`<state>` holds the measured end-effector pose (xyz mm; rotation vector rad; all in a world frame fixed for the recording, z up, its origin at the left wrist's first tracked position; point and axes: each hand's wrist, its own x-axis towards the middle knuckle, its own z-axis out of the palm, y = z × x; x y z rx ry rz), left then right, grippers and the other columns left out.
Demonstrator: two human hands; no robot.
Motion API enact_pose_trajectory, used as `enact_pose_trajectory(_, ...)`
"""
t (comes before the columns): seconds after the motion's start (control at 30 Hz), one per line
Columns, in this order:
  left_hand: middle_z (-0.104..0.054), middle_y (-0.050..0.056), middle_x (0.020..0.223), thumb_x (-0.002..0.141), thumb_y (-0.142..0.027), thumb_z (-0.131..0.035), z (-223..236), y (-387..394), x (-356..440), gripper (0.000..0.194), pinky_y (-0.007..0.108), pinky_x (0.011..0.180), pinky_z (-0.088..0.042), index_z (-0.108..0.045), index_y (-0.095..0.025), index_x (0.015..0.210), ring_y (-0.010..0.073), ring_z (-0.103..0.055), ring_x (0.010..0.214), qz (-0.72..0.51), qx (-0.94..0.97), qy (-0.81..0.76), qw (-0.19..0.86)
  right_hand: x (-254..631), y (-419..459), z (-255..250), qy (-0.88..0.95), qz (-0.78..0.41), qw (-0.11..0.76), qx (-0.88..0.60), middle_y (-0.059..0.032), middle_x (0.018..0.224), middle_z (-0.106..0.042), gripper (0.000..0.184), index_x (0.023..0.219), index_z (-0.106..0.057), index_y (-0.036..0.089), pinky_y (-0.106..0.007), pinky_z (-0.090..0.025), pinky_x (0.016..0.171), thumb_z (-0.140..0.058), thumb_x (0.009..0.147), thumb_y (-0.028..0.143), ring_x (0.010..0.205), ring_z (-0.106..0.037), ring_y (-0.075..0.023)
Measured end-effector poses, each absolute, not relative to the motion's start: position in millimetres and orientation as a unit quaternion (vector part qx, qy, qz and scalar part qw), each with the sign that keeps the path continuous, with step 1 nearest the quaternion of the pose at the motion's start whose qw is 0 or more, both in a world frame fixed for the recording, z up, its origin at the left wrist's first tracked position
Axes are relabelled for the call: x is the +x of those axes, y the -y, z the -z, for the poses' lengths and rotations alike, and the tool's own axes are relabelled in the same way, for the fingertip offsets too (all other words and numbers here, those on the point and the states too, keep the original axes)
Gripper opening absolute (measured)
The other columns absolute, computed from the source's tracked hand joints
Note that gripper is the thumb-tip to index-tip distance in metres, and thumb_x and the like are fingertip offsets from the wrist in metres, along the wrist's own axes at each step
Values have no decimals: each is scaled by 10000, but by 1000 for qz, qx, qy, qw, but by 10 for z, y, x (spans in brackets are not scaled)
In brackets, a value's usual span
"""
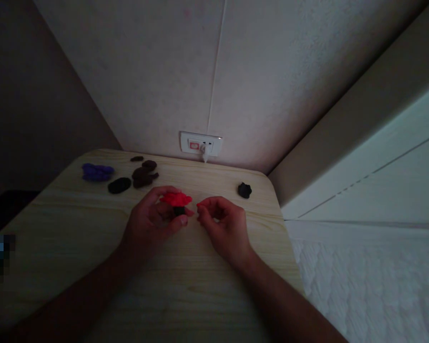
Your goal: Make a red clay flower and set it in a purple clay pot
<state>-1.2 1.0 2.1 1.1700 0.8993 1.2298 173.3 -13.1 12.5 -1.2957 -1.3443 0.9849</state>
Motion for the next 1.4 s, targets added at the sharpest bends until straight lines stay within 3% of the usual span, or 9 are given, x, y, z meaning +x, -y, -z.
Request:
enact_pose_trajectory(0.4, -809, 62, 1004, 762, -205, -828, -43, -7, -13, 456, 287, 693, -553, -575, -228, 1141, 214, -783, 855, -522, 488, -401, 573, 1774, 153, -125, 635, -398, 438, -496, -56, 877, -736, 165, 924, -714, 204, -296, -535, 713, -692, 947, 365, 790, -648, -177)
enact_pose_trajectory(0.7, -811, 65, 1015, 762, -190, -808, -63, 11, -9, 422, 286, 649, -518, -596, -227, 1124, 205, -767, 813, -514, 520, -409, 546, 1762, 139, -136, 591, -398, 449, -538, -60, 761, -751, 198, 822, -742, 181, -291, -531, 647, -756, 865, 374, 683, -654, -171)
enact_pose_trajectory(1.0, -812, 5, 882, 764, -141, -771, -31, 55, 13, 404, 254, 607, -461, -627, -222, 1132, 123, -664, 646, -502, 578, -409, 497, 1724, 136, -115, 500, -440, 483, -568, -37, 633, -744, 166, 735, -738, 172, -236, -526, 516, -817, 726, 318, 528, -655, -143)
enact_pose_trajectory(1.4, -822, 23, 918, 777, -153, -764, -3, 49, 12, 423, 261, 608, -459, -634, -213, 1175, 137, -689, 679, -496, 585, -420, 485, 1666, 148, -100, 480, -389, 507, -601, -78, 695, -799, 179, 686, -760, 170, -249, -563, 544, -854, 697, 322, 593, -740, -189)
